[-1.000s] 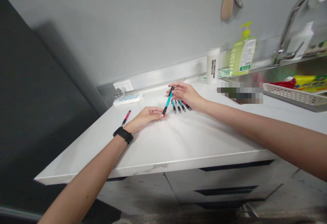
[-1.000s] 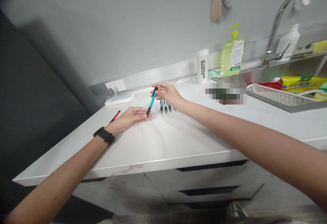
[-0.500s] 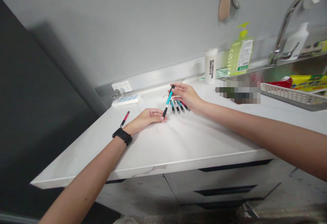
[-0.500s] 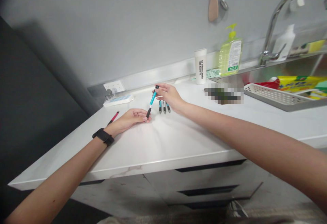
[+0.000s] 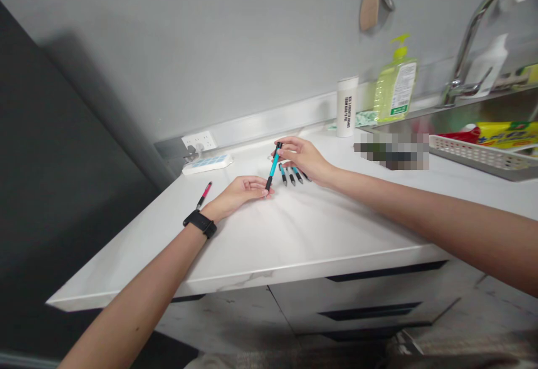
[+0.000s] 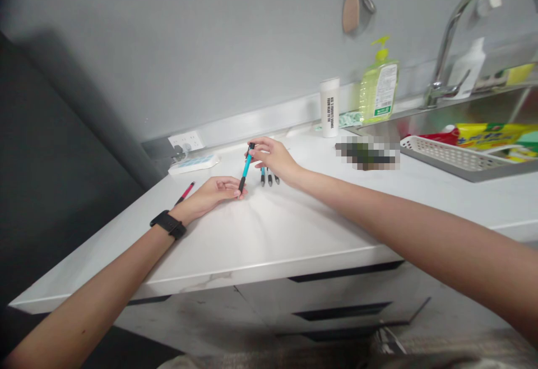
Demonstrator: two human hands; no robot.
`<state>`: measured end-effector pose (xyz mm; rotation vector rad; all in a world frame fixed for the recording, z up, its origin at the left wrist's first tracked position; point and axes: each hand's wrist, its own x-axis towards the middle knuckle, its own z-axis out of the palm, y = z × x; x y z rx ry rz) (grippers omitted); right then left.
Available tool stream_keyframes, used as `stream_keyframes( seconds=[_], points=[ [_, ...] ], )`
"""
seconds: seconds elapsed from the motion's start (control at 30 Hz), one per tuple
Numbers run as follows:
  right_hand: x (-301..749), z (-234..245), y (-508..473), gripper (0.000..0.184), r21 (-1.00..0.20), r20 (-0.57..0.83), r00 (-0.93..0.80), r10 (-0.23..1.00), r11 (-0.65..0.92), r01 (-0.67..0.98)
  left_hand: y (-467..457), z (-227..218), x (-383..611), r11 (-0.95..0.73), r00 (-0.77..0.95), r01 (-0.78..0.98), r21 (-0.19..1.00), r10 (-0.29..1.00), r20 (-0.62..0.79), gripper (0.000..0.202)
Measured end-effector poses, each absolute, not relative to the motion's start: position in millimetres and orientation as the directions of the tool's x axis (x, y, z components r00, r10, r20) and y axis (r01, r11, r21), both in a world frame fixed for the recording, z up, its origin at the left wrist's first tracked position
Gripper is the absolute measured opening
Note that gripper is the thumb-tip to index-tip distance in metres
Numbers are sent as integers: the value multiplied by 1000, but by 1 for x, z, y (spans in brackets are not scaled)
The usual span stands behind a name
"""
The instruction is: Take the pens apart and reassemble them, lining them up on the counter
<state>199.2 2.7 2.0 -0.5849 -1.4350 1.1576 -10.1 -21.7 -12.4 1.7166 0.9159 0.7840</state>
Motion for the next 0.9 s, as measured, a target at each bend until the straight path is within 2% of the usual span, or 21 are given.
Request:
stream_keyframes(
  seconds=[0.13, 0.3, 0.4, 0.5, 0.7, 0.9],
  points=[
    [196, 1, 1, 33, -900, 396, -151, 906, 350, -259, -22, -13, -11, -202, 496, 213, 956, 865, 72, 35],
    [196, 4, -2, 24, -862, 399, -170, 901, 306, -405, -26, -9, -7, -161, 535, 236, 958, 845, 10, 32],
    [197, 4, -3, 26, -849, 388, -196, 900, 266, -457, -25, -5, 3, -154, 554, 205, 967, 832, 15, 31],
    [198, 3, 0, 27, -867, 375, -219, 901, 258, -427, -21, -4, 15, -132, 568, 180, 975, 823, 7, 32],
    [200, 4, 0, 16, -893, 335, -232, 913, 228, -388, -13, -14, 23, -123, 549, 126, 984, 835, 34, 30],
    [198, 9, -5, 22, -899, 364, -288, 886, 253, -358, -12, -16, 21, -112, 576, 117, 987, 817, 24, 29]
  ],
)
